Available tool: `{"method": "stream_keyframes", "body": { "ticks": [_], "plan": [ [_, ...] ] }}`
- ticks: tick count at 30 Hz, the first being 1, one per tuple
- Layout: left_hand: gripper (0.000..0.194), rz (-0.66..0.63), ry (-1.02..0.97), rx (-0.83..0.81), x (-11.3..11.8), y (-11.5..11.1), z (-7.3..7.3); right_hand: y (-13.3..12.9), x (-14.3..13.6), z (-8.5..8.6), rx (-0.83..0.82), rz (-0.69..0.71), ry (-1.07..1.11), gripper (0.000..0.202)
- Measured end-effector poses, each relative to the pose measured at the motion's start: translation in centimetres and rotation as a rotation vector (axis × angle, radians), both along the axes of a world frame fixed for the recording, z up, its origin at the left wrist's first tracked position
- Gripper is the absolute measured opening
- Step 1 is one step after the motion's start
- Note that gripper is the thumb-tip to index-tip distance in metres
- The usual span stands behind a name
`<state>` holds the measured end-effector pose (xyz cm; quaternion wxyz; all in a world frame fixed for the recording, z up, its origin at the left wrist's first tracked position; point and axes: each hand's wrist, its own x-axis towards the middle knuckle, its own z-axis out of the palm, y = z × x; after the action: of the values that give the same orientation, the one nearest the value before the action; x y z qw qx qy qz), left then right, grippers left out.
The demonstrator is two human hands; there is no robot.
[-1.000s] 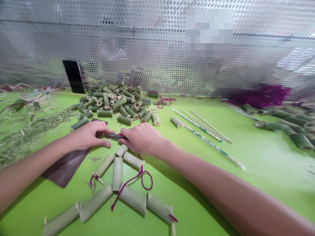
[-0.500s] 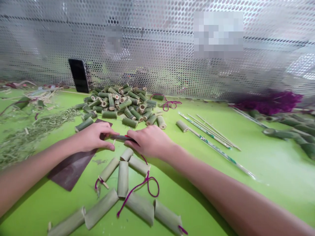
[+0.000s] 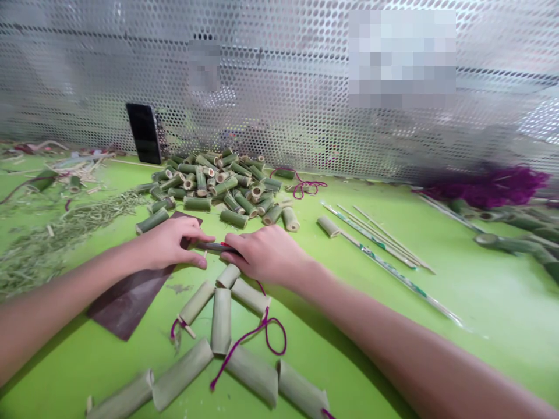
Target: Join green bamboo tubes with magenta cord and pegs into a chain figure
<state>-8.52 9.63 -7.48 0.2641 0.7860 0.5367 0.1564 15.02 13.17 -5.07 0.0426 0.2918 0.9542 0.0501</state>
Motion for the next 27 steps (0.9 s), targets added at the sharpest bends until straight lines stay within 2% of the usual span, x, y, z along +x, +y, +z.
{"method": "stream_keyframes", "body": {
  "ticks": [27],
  "plan": [
    [0.057, 0.008, -0.010, -0.013, 0.08, 0.02, 0.07, 0.14, 0.07, -0.34, 0.015, 0.014, 0.016, 0.025]
  ]
}}
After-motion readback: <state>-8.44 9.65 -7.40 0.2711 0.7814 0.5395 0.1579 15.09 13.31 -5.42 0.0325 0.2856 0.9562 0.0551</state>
